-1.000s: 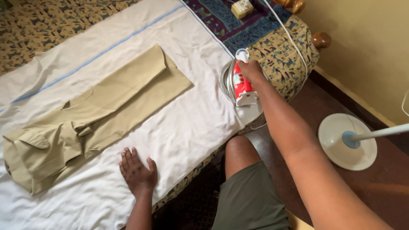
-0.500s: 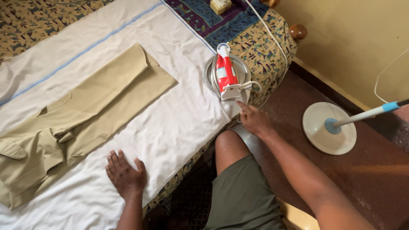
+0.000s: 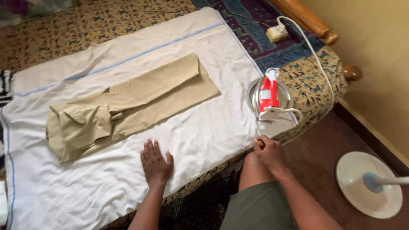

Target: Ironing a shirt and folding a pair of pants on a bed.

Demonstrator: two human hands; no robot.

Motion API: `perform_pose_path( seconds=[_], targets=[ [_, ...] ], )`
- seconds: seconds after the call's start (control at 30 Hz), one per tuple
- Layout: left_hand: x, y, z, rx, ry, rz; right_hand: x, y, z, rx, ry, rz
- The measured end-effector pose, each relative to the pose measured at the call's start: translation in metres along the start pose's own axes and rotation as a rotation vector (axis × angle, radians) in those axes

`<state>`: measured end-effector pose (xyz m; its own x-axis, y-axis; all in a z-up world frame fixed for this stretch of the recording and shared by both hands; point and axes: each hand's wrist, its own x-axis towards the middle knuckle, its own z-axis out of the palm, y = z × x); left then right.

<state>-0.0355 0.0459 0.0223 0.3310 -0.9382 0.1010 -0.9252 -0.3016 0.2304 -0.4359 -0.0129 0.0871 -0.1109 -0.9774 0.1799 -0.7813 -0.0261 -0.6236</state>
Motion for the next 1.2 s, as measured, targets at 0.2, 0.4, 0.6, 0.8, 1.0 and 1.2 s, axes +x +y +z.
perform_pose_path(
  seconds=[0.2,0.4,0.6,0.8,1.0,1.2],
  targets=[
    [-0.001,0.001,-0.001,-0.041,0.011,-0.006,0.065,-0.069,0.078,0.299,-0.166,-0.088],
    [0.026,0.029,-0.012,-0.241,0.001,-0.201,0.104,-0.101,0.187,0.535,-0.363,-0.015],
    [0.136,0.107,-0.006,-0.514,0.192,0.074,0.068,-0.133,0.211,0.189,-0.78,-0.339],
    [0.268,0.195,0.022,-0.39,0.046,0.157,0.071,-0.145,0.19,0.044,-0.869,-0.432],
    [0.32,0.25,0.06,-0.189,-0.133,-0.032,0.073,-0.13,0.193,0.306,-0.937,-0.348],
    [0.319,0.264,0.087,-0.1,-0.089,-0.135,0.062,-0.121,0.196,0.292,-0.978,-0.331]
  ],
)
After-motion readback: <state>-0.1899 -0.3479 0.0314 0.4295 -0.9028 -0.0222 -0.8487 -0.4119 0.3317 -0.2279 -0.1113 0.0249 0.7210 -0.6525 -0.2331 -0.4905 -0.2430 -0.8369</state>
